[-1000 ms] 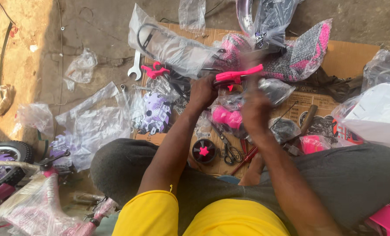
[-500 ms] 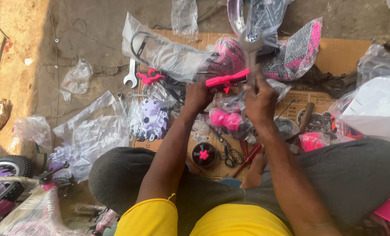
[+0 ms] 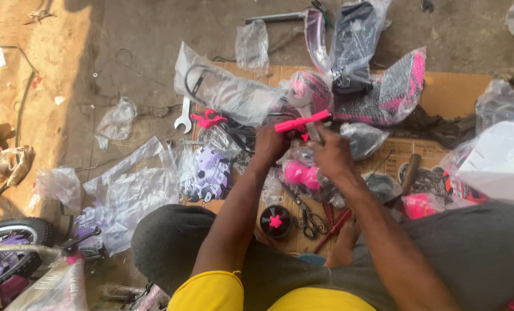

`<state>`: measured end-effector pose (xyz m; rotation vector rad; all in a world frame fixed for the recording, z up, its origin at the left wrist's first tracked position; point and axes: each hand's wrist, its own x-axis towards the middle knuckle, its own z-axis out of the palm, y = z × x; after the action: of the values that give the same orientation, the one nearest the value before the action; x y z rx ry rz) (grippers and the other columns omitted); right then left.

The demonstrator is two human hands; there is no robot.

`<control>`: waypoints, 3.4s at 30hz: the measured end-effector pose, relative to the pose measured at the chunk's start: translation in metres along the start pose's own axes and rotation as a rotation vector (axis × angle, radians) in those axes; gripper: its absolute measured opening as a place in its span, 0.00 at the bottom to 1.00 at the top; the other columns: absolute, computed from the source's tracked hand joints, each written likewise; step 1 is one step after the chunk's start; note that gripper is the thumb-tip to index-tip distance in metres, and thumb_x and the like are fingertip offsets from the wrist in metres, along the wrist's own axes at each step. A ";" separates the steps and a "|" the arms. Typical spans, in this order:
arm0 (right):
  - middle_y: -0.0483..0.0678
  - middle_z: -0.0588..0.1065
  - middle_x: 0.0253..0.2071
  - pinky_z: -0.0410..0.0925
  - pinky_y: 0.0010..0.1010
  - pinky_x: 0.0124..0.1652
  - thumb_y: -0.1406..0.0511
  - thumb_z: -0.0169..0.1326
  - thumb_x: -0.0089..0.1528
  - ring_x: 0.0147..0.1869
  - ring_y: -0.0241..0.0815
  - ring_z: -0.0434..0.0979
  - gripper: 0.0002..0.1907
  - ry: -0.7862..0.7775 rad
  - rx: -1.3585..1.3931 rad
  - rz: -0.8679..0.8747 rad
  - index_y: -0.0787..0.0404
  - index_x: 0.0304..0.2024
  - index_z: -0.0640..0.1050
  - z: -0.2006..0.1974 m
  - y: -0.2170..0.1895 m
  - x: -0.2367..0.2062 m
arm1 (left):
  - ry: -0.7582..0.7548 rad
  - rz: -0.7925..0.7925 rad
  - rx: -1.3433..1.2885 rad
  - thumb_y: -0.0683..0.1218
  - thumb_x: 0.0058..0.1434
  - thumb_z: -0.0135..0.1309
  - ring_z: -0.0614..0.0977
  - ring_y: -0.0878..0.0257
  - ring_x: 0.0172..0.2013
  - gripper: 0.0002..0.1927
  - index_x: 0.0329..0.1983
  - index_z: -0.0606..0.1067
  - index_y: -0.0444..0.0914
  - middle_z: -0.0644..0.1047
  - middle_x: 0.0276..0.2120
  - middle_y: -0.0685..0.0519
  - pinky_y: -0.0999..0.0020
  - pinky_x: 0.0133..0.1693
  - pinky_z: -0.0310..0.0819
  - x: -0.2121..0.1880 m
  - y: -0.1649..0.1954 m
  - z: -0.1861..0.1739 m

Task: The person assembles a bicycle handlebar by attaching pink brake levers and grips to a black handlebar. They use a wrench to tighten the components and then apply a pink and white sticker to the center of the handlebar.

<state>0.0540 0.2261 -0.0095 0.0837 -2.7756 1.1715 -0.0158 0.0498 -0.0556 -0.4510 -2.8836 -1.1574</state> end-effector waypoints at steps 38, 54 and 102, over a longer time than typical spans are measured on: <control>0.56 0.76 0.56 0.62 0.47 0.69 0.67 0.58 0.62 0.65 0.52 0.70 0.08 0.015 -0.504 0.248 0.59 0.45 0.81 0.075 0.085 0.009 | 0.133 0.071 0.010 0.48 0.56 0.58 0.79 0.48 0.37 0.08 0.37 0.75 0.42 0.77 0.32 0.50 0.52 0.41 0.66 -0.027 -0.024 -0.004; 0.55 0.79 0.47 0.74 0.43 0.48 0.65 0.64 0.52 0.49 0.52 0.81 0.29 -0.394 0.029 0.094 0.65 0.56 0.75 -0.015 0.069 0.104 | 0.073 0.036 -0.012 0.49 0.57 0.57 0.81 0.51 0.39 0.06 0.35 0.77 0.43 0.79 0.33 0.52 0.53 0.41 0.66 -0.032 -0.026 -0.013; 0.53 0.82 0.37 0.77 0.43 0.37 0.61 0.63 0.52 0.36 0.52 0.84 0.22 -0.813 -0.227 -0.212 0.61 0.48 0.81 -0.092 -0.050 0.104 | -0.086 0.043 -0.087 0.52 0.56 0.58 0.79 0.51 0.31 0.09 0.31 0.81 0.43 0.77 0.28 0.51 0.53 0.40 0.66 -0.026 -0.047 -0.023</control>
<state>-0.0348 0.2571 0.1044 1.0096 -3.4153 0.8875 -0.0056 -0.0048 -0.0737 -0.5760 -2.8873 -1.2915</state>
